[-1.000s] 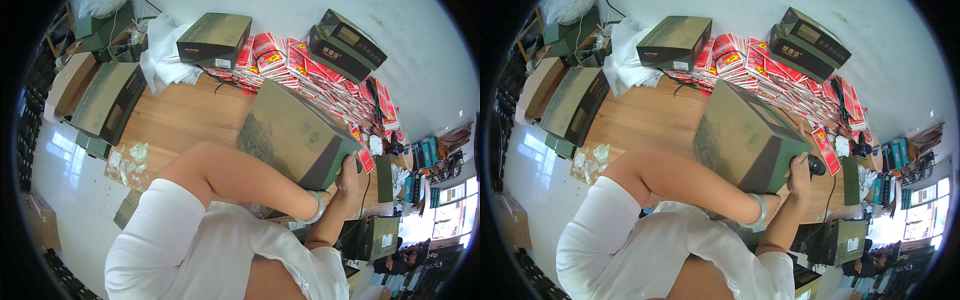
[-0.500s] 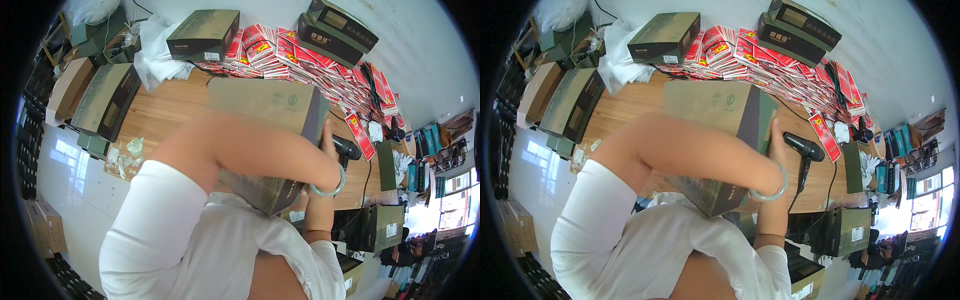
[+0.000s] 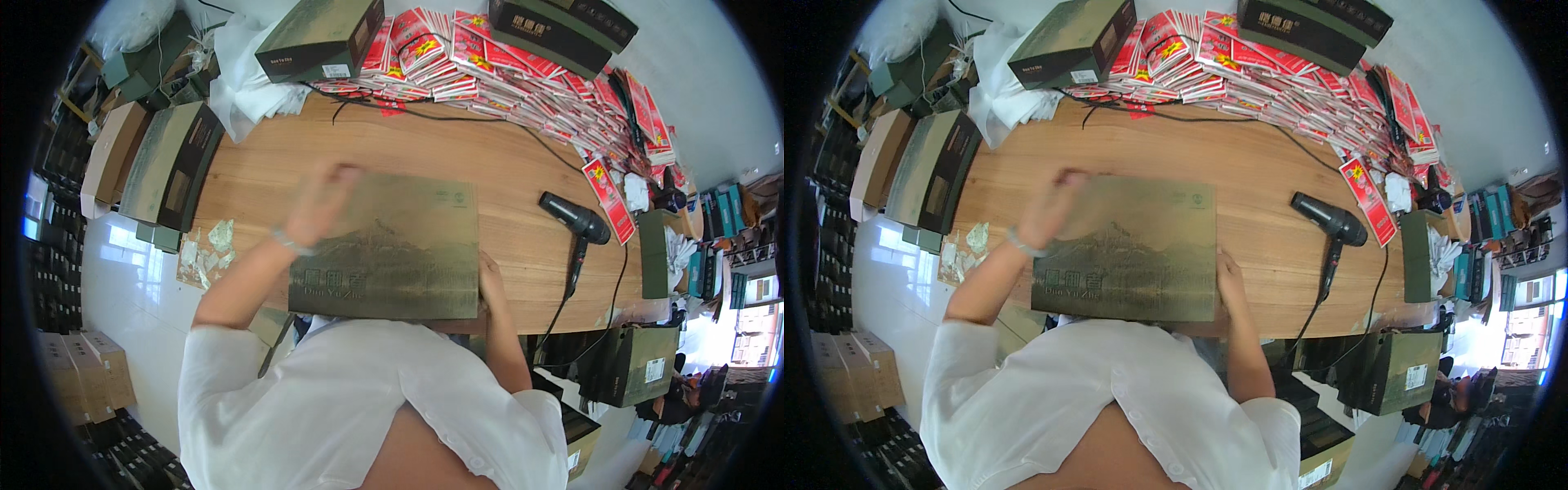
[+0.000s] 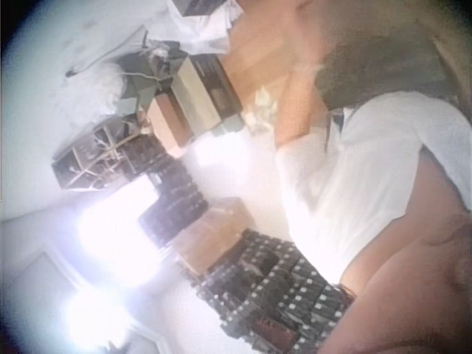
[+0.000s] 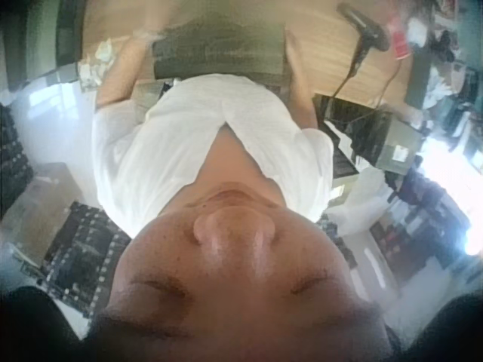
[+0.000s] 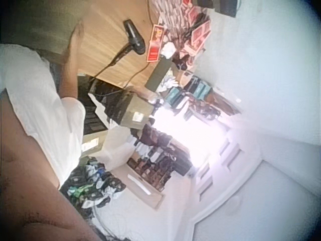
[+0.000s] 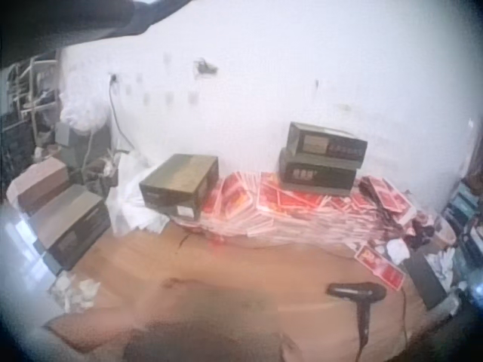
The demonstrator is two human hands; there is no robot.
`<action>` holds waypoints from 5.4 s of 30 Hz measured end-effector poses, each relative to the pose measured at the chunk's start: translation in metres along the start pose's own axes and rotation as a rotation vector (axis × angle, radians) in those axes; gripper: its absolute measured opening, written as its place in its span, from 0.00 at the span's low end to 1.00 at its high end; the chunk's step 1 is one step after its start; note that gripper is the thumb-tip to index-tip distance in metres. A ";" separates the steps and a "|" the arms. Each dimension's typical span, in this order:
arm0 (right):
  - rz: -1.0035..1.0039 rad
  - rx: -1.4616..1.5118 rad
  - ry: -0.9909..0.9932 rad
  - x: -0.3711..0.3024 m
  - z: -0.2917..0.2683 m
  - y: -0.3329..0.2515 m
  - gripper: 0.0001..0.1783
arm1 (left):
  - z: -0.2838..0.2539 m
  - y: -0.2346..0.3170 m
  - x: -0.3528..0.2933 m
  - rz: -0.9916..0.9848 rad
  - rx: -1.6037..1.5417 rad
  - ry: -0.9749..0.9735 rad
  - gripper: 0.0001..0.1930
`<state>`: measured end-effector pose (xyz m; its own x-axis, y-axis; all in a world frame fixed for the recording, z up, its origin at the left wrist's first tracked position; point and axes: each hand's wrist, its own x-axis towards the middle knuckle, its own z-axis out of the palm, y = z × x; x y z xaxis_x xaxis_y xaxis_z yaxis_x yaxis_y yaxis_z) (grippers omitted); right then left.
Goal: The person places a pair of black shoes into a green shoebox, covers them with tissue paper, closes the box, and uses a handheld barcode scanner to scan the label. The person then places the box aside and repeats the process with another pair of shoes.
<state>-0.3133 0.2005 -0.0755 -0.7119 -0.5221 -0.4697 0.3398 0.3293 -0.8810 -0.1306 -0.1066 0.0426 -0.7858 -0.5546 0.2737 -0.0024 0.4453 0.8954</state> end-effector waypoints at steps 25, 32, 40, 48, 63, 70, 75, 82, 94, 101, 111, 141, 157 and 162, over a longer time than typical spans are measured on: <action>-0.341 0.522 -0.359 -0.085 -0.007 -0.025 0.26 | -0.101 -0.136 -0.176 -0.563 -1.311 0.152 0.26; -0.544 -0.171 -0.174 -0.099 0.008 -0.077 0.23 | -0.072 -0.132 -0.169 -0.517 -0.459 0.102 0.21; -1.030 -0.546 0.531 -0.006 0.070 -0.205 0.13 | -0.096 -0.137 -0.181 -0.549 0.133 0.019 0.25; -1.150 -0.609 0.608 0.124 0.144 -0.243 0.21 | -0.143 -0.077 -0.192 -0.689 0.000 0.162 0.30; -0.713 -0.296 0.186 0.154 0.182 -0.117 0.24 | -0.217 -0.131 -0.238 -0.671 0.129 0.163 0.27; -0.744 0.417 0.364 -0.002 0.034 -0.005 0.17 | -0.258 -0.111 -0.232 -0.895 0.062 0.224 0.30; -0.800 0.565 1.658 -0.100 -0.130 0.077 0.10 | -0.294 -0.084 -0.198 -0.468 1.021 -0.080 0.44; 0.119 0.326 2.038 -0.069 -0.123 0.288 0.16 | -0.042 0.037 -0.084 0.036 0.689 -0.360 0.29; 1.228 0.164 1.425 -0.014 -0.076 0.439 0.39 | 0.026 0.005 -0.110 0.214 1.110 -0.862 0.26; 1.328 0.095 1.464 -0.004 -0.078 0.425 0.40 | 0.020 0.015 -0.119 -0.014 1.200 -0.769 0.25; 1.202 0.135 1.005 -0.028 -0.074 0.402 0.42 | 0.103 0.029 -0.114 0.144 1.000 -0.902 0.26; 0.874 -0.198 0.608 0.048 -0.329 0.382 0.51 | 0.299 -0.011 -0.073 0.041 0.556 -0.874 0.33; 0.860 -0.140 0.472 0.068 -0.347 0.425 0.54 | 0.415 -0.009 -0.059 0.386 0.890 -0.766 0.37; 0.824 -0.100 0.423 0.066 -0.354 0.406 0.55 | 0.415 -0.008 -0.059 0.374 0.916 -0.760 0.37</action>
<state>-0.4398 0.5783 -0.4435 -0.4413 0.2298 -0.8674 0.7967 0.5453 -0.2608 -0.3409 0.2145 -0.1266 -0.9887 0.1223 -0.0865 0.1085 0.9828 0.1493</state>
